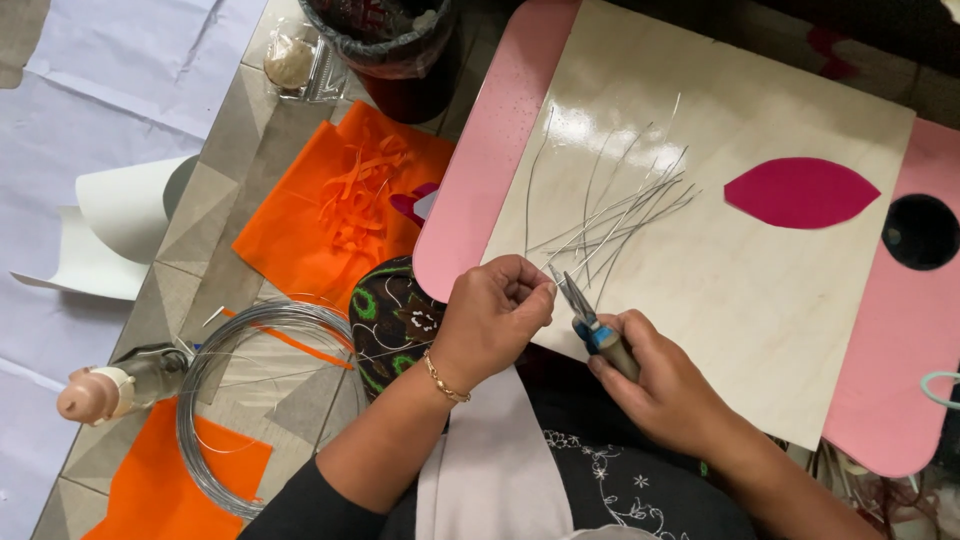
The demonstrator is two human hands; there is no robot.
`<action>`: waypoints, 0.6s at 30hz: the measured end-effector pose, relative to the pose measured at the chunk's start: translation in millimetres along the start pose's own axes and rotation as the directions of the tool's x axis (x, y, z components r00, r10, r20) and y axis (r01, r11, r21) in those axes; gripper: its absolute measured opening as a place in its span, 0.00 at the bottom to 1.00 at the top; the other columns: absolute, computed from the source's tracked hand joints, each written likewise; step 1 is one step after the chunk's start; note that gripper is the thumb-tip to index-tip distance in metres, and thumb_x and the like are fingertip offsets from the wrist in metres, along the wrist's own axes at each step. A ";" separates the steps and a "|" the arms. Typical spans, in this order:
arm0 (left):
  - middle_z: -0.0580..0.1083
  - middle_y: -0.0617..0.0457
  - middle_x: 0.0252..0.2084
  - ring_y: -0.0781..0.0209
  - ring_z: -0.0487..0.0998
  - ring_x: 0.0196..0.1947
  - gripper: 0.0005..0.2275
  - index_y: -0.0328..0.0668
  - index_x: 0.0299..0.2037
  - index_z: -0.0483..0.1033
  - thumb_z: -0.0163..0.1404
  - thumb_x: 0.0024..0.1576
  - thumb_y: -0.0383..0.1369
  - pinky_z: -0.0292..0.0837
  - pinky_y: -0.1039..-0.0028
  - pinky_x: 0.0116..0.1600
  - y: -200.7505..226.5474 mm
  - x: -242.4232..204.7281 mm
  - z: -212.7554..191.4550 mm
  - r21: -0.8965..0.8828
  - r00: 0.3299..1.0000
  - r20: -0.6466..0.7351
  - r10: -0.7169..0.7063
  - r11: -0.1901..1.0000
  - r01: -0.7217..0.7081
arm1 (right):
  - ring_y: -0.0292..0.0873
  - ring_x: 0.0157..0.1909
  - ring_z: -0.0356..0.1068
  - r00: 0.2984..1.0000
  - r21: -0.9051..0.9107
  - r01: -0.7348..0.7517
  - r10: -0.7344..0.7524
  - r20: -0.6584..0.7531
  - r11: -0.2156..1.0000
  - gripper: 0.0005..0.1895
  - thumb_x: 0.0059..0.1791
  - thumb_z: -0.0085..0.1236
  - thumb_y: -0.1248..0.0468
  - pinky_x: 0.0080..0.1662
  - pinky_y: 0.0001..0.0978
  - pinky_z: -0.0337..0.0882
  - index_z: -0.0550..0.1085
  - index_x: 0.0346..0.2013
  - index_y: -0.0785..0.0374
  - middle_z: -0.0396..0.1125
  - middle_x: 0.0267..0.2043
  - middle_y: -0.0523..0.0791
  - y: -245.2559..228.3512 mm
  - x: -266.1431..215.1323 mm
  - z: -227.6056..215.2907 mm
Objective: Shaping and cutting thin metal wires using pliers on a small work table.
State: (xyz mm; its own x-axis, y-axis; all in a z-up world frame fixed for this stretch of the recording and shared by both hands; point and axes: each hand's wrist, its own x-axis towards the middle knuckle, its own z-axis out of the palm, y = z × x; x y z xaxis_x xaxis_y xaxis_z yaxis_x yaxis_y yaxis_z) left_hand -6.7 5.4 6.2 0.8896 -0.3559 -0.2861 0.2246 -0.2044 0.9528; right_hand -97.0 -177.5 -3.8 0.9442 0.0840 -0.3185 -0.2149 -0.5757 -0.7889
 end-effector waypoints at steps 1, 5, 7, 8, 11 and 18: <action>0.74 0.52 0.20 0.68 0.75 0.21 0.06 0.37 0.26 0.73 0.49 0.49 0.31 0.71 0.82 0.28 -0.2 0.4 0.1 0.000 1.000 0.000 -0.001 1.000 0.001 | 0.36 0.39 0.67 1.000 0.000 0.000 0.000 0.000 1.000 0.12 0.45 0.50 0.62 0.43 0.27 0.64 0.66 0.42 0.57 0.68 0.41 0.39 0.7 0.7 1.3; 0.75 0.52 0.19 0.70 0.74 0.20 0.06 0.37 0.26 0.73 0.48 0.49 0.31 0.70 0.82 0.28 2.4 0.6 -0.8 0.024 1.000 -0.001 -0.024 0.999 0.024 | 0.39 0.43 0.69 0.999 -0.068 0.038 -0.041 -0.036 0.997 0.14 0.45 0.49 0.61 0.47 0.29 0.65 0.64 0.44 0.60 0.68 0.46 0.42 0.7 2.2 4.3; 0.75 0.53 0.18 0.70 0.74 0.19 0.06 0.38 0.26 0.73 0.48 0.49 0.31 0.70 0.82 0.28 2.7 0.3 -1.1 0.041 0.999 0.001 -0.039 0.998 0.039 | 0.40 0.41 0.69 0.999 -0.091 0.023 -0.026 -0.039 0.996 0.13 0.45 0.49 0.61 0.45 0.30 0.66 0.64 0.43 0.60 0.67 0.46 0.42 -0.8 1.8 5.1; 0.75 0.52 0.18 0.70 0.74 0.20 0.06 0.37 0.26 0.73 0.48 0.49 0.31 0.70 0.82 0.28 1.7 0.5 -1.1 0.046 0.999 0.005 -0.034 0.998 0.033 | 0.41 0.42 0.69 0.999 -0.101 0.011 -0.015 -0.044 0.995 0.15 0.45 0.49 0.61 0.45 0.30 0.66 0.63 0.46 0.59 0.67 0.46 0.42 -1.6 1.8 5.3; 0.76 0.52 0.18 0.70 0.75 0.19 0.06 0.37 0.26 0.73 0.48 0.49 0.32 0.71 0.82 0.28 1.0 0.4 -0.7 0.052 1.000 0.008 -0.027 0.998 0.027 | 0.41 0.41 0.69 0.998 -0.133 0.019 -0.028 -0.063 0.991 0.16 0.46 0.49 0.61 0.44 0.31 0.66 0.63 0.46 0.59 0.67 0.44 0.42 0.8 1.1 6.9; 0.75 0.53 0.18 0.71 0.74 0.19 0.06 0.38 0.25 0.73 0.49 0.50 0.32 0.70 0.82 0.28 3.1 -0.9 -1.4 0.056 1.000 0.005 -0.018 0.998 0.017 | 0.45 0.34 0.66 0.989 -0.217 0.017 -0.049 -0.142 0.976 0.12 0.45 0.52 0.58 0.38 0.35 0.65 0.63 0.39 0.58 0.65 0.35 0.45 5.5 -0.4 10.7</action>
State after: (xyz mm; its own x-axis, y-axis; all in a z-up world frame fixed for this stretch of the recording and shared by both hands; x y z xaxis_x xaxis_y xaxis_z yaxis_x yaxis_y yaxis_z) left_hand -6.2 6.3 9.5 0.8836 -0.3566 -0.3034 0.2174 -0.2614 0.9404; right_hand -101.2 -172.0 -13.6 0.9794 -0.0043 -0.2017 -0.1395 -0.7369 -0.6615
